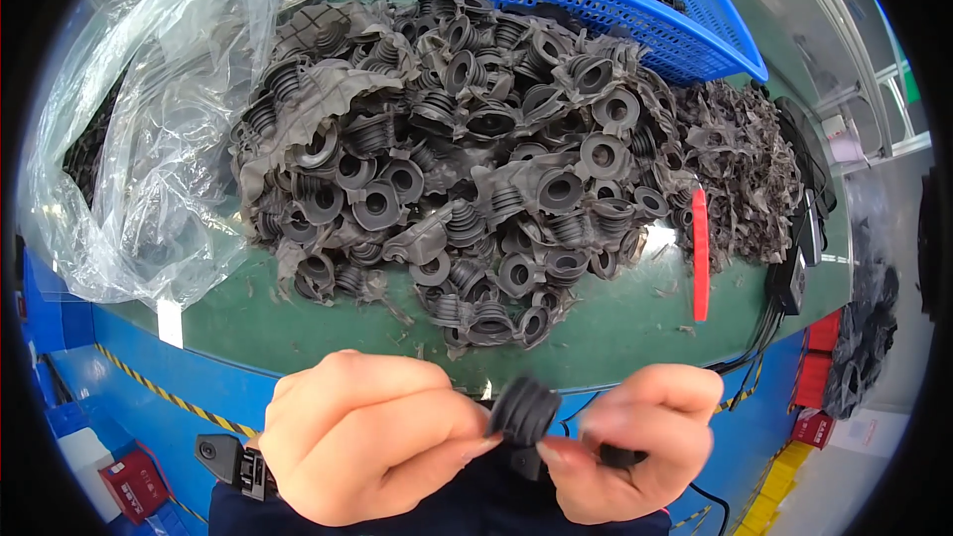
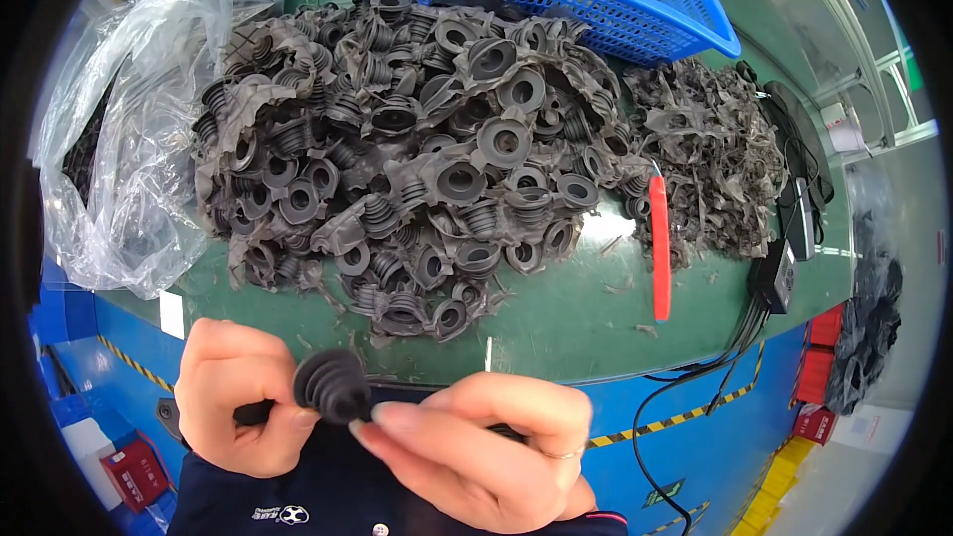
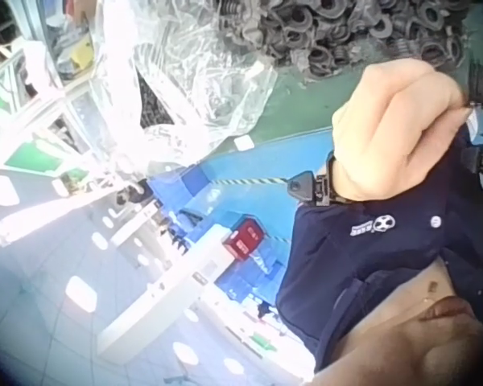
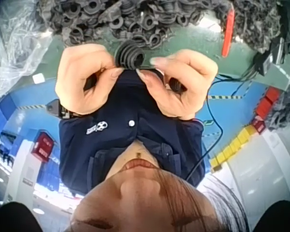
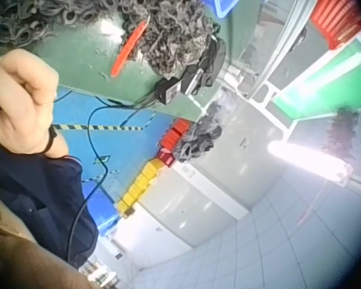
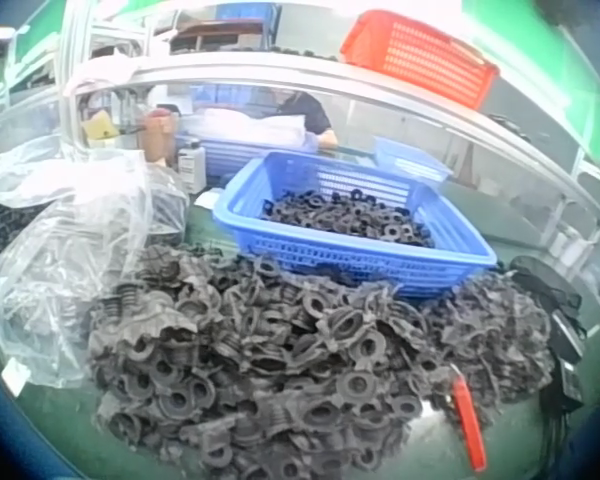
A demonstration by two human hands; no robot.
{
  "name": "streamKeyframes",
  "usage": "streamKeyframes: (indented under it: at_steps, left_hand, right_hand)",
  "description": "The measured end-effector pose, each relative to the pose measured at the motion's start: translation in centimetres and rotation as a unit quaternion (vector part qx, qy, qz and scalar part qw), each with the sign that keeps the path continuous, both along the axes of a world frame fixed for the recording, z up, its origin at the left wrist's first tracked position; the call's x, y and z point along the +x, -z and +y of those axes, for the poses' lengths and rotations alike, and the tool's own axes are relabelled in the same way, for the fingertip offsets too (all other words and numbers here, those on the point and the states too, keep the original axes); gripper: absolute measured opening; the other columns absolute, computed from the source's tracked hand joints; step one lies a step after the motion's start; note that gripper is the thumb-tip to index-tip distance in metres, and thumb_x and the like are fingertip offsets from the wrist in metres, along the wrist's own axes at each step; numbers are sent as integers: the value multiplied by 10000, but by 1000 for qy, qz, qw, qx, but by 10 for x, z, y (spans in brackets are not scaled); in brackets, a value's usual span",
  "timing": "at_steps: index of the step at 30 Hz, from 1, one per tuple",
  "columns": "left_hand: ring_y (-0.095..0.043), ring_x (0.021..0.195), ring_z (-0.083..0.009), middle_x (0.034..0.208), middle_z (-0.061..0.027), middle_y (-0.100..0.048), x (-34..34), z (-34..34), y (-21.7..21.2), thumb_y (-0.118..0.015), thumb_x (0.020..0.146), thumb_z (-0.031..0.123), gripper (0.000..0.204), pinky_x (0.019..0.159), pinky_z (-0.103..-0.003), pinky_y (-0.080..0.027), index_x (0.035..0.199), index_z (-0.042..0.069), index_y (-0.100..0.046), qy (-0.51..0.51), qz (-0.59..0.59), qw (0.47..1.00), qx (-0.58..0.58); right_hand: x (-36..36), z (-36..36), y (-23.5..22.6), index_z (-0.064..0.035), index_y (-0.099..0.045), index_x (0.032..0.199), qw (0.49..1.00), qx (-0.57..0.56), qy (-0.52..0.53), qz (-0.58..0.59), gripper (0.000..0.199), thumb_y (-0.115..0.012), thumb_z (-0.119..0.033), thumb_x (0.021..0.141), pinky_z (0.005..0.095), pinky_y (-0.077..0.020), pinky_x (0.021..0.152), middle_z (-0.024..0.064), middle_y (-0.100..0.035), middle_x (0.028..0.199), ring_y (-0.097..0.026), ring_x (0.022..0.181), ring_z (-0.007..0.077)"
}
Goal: Using a precision knife to trim excess material from black rubber industrial components.
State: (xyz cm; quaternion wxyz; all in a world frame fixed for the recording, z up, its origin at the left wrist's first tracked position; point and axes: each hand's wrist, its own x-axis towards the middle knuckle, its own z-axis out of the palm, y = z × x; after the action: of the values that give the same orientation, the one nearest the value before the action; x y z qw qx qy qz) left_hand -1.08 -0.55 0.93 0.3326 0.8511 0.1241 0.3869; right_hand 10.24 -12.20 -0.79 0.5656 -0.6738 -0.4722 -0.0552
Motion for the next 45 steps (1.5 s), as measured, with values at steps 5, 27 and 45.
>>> streamKeyframes:
  at_steps: [5, 27, 45]
  left_hand:
    - [-451, 545, -135, 693, -70, -524, -3, -9, -5, -673, 587, 70, 211, 440, -237, -310, 739, 51, -527, -37, 41, 997, 61]
    - [-513, 451, -113, 677, -57, -612, 2, -6, -20, -672, 511, -23, 294, 355, -197, -293, 793, 39, -618, -51, 61, 986, 146]
    - [-417, 391, -112, 539, -28, -472, -2, 23, 6, -585, 611, -28, 120, 379, -225, -332, 597, 45, -492, -62, 175, 980, -72]
  right_hand:
    - [13, -2, -11, -64, -549, 788, 991, -68, -116, 25, 324, -760, -189, 577, 158, -230, 387, 59, -449, 742, -322, 444, 38]
    - [5, 7, -12, -56, -582, 738, 985, -43, -127, 109, 200, -671, -11, 565, 188, -293, 451, 66, -492, 726, -390, 523, 78]
    - [14, -2, -2, -4, -601, 736, 978, 28, -181, 96, 173, -708, -3, 601, 197, -332, 504, 80, -509, 738, -454, 578, 134]
